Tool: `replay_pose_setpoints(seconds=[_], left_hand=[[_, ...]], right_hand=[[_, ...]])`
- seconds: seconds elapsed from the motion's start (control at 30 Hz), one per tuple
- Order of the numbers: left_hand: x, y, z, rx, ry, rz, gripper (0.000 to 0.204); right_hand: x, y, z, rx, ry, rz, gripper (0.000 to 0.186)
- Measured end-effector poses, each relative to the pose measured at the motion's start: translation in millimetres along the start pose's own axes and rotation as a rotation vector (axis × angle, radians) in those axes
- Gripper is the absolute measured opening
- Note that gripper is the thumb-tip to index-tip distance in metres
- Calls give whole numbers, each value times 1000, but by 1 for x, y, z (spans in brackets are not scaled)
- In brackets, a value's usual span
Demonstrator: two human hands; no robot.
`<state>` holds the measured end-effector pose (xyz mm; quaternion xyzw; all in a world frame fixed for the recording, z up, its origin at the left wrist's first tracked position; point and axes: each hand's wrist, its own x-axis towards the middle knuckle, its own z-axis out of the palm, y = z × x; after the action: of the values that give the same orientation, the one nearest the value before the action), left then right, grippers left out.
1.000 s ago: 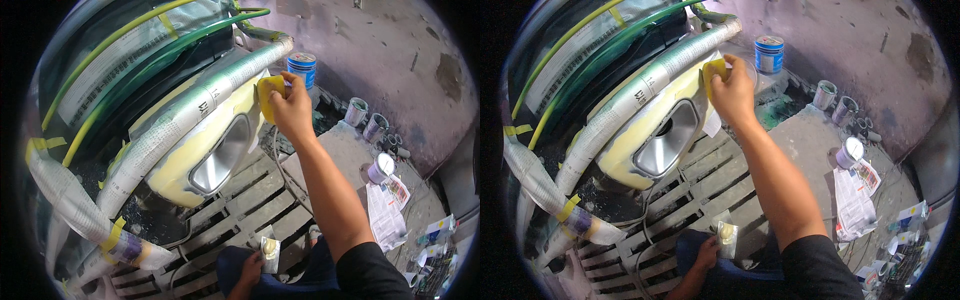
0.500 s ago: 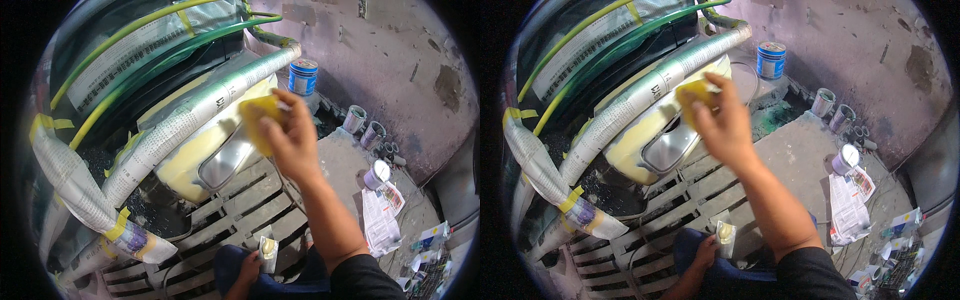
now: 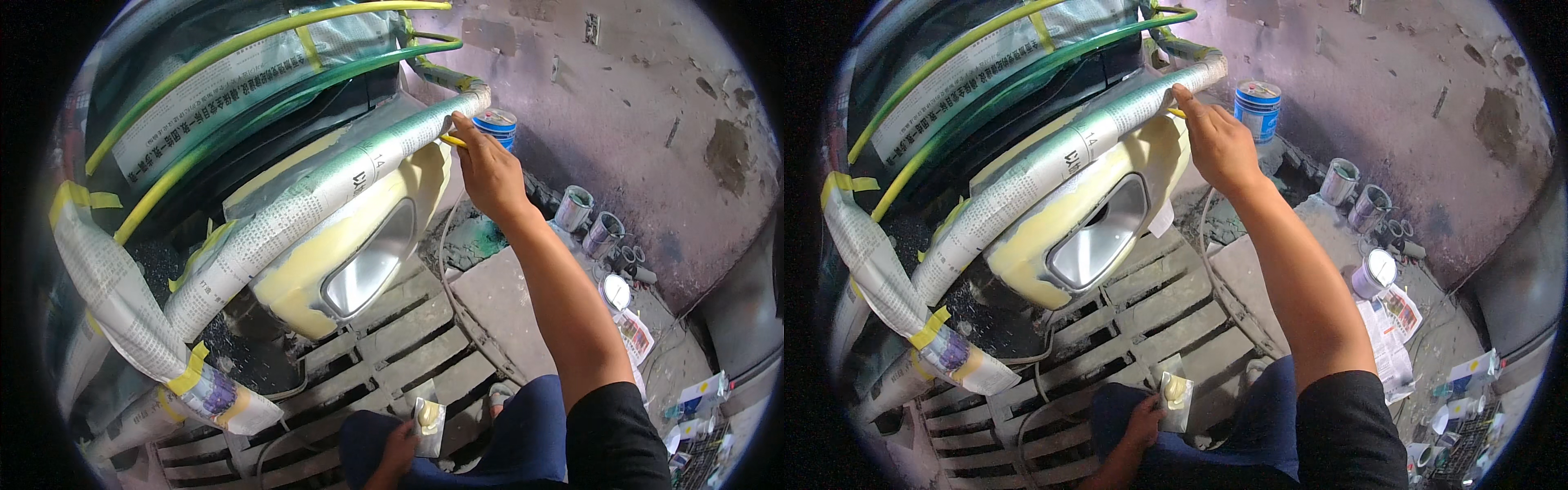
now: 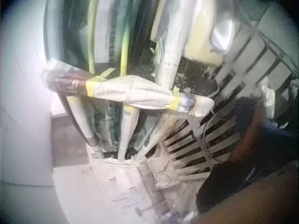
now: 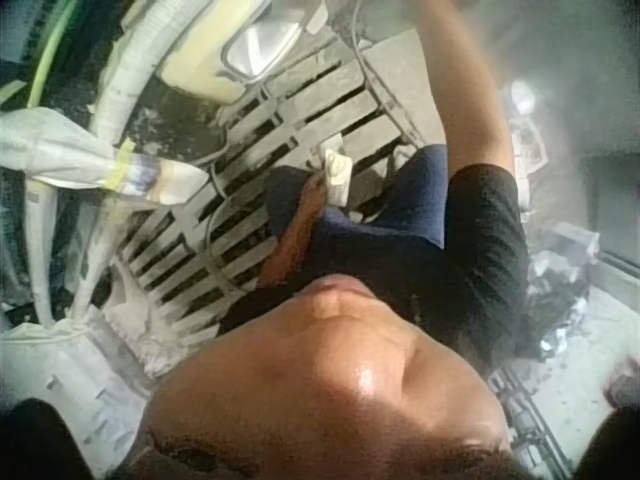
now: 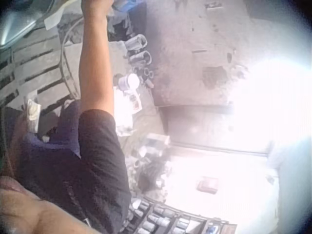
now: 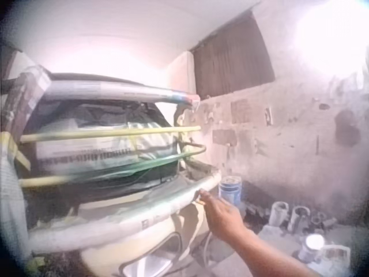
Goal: The person applies a yellow body filler to a car door using a metal putty knife and then smooths it with a yellow sponge. The door is masked with newspaper and tape. The person repeatedly scoops filler onto the knife and spreads it over the door surface.
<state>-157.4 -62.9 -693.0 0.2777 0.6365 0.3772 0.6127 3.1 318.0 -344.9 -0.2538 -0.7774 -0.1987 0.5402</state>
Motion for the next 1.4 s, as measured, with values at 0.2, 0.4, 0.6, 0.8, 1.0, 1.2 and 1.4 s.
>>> replay_pose_setpoints(seconds=[0.2, 0.4, 0.6, 0.8, 1.0, 1.2, 1.4], left_hand=[[20, -49, -11, -52, -69, 78, 48], [4, -22, -3, -76, -54, 52, 48], [5, -30, -9, -84, -4, 25, 49], [-1, -25, -10, 128, -16, 168, 50], [7, -41, -12, -4, -62, 134, 51], [5, -33, -9, 36, -27, 144, 47], [-1, -19, -7, -18, -42, 64, 50]], right_hand=[[4, -4, 14, -10, 26, -95, 61], [10, -18, 11, 80, -18, -56, 63], [16, -45, -1, 194, -110, -11, 62], [18, -82, -14, 218, -154, -69, 62], [25, -120, -24, 250, -177, -203, 62], [28, -154, -33, 265, -205, -289, 56], [7, -144, -40, 342, 74, -343, 52]])
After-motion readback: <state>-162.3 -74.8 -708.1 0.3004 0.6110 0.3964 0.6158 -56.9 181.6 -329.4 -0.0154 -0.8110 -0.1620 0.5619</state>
